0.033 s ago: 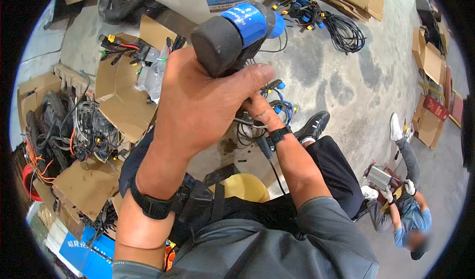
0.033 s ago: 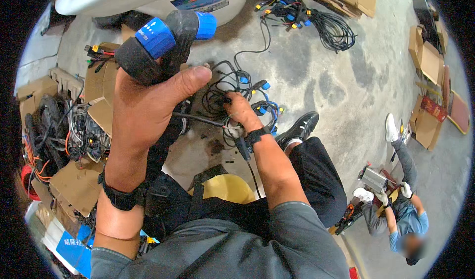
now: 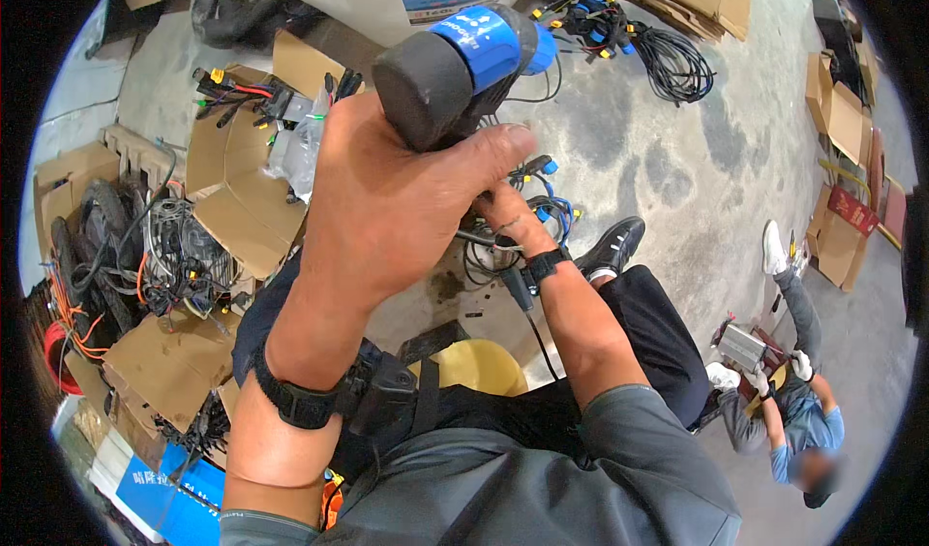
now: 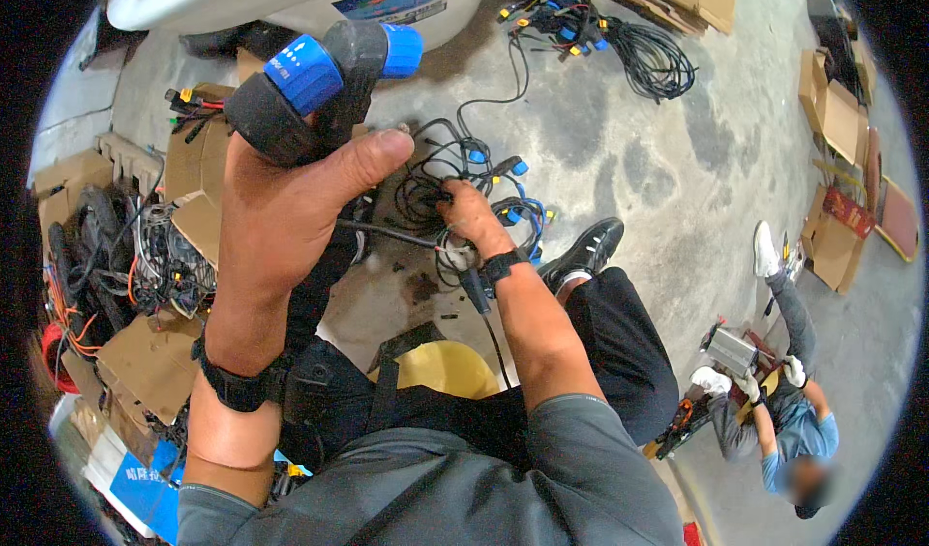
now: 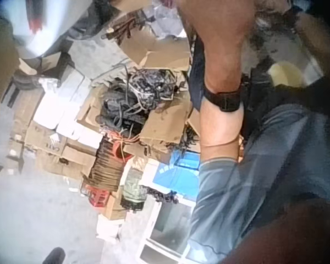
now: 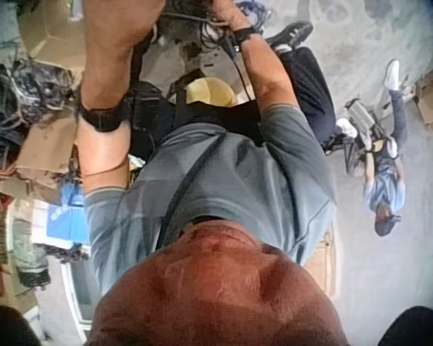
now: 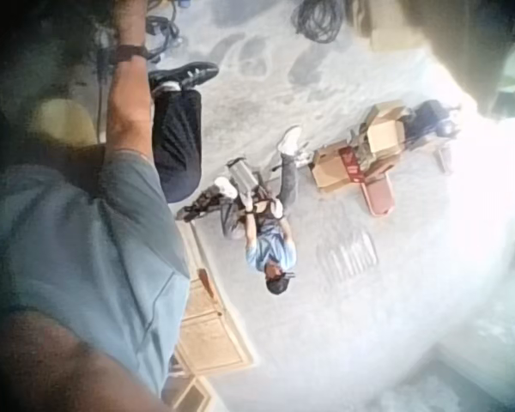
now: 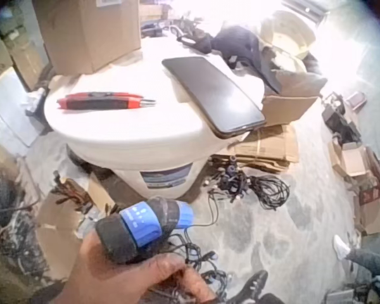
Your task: The recorder is assembling or repairing electrical wiring by connecting various components and wires.
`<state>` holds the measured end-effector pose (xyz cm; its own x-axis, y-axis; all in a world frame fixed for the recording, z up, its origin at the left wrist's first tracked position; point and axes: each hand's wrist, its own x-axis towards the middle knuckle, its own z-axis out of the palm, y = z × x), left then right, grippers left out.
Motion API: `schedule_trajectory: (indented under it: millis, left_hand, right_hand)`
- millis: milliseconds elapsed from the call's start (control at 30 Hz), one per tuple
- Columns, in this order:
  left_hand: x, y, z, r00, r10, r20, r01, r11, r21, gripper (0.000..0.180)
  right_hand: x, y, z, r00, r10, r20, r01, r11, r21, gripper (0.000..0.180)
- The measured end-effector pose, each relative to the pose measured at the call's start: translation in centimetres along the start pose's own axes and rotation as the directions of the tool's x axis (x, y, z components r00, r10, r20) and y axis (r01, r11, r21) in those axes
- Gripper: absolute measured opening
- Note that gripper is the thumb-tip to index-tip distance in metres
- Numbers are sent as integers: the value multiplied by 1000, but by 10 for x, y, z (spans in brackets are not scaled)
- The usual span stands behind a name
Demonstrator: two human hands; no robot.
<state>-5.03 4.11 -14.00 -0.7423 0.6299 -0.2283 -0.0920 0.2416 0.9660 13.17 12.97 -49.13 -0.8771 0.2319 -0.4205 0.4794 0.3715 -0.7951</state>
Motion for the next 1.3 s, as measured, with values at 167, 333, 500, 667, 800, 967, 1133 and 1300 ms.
schedule_trajectory:
  millis: [167,333,500,667,800,967,1133,1300]
  left_hand:
    - [0,1,3,998,-67,19,69,992,-106,19]
    - [1,-10,4,1000,5,9,-4,999,-43,20]
    - [2,-14,3,1000,24,7,-24,1000,0,22]
    - [5,-4,0,996,78,34,-79,995,57,22]
    - [5,-6,-1,997,70,37,-69,997,-26,22]
    - [5,-4,-1,997,74,14,-75,995,70,22]
    - [3,-3,-1,998,61,-3,-61,998,30,23]
    - [4,-2,0,996,82,16,-84,992,98,23]
  right_hand:
    - [-4,-16,-20,990,138,38,-139,990,9,33]
    - [-12,-40,-39,960,279,25,-280,960,20,40]
    - [-22,-47,-50,956,291,-32,-287,953,98,41]
    - [-26,-39,-49,955,278,-100,-260,952,163,40]
    - [-31,-33,-46,955,272,-119,-235,937,257,35]
    - [-35,-37,-53,957,189,-220,-116,945,307,31]
    - [-39,-50,-75,932,219,-290,-94,916,389,32]
    - [-51,-56,-106,898,229,-375,-85,928,362,36]
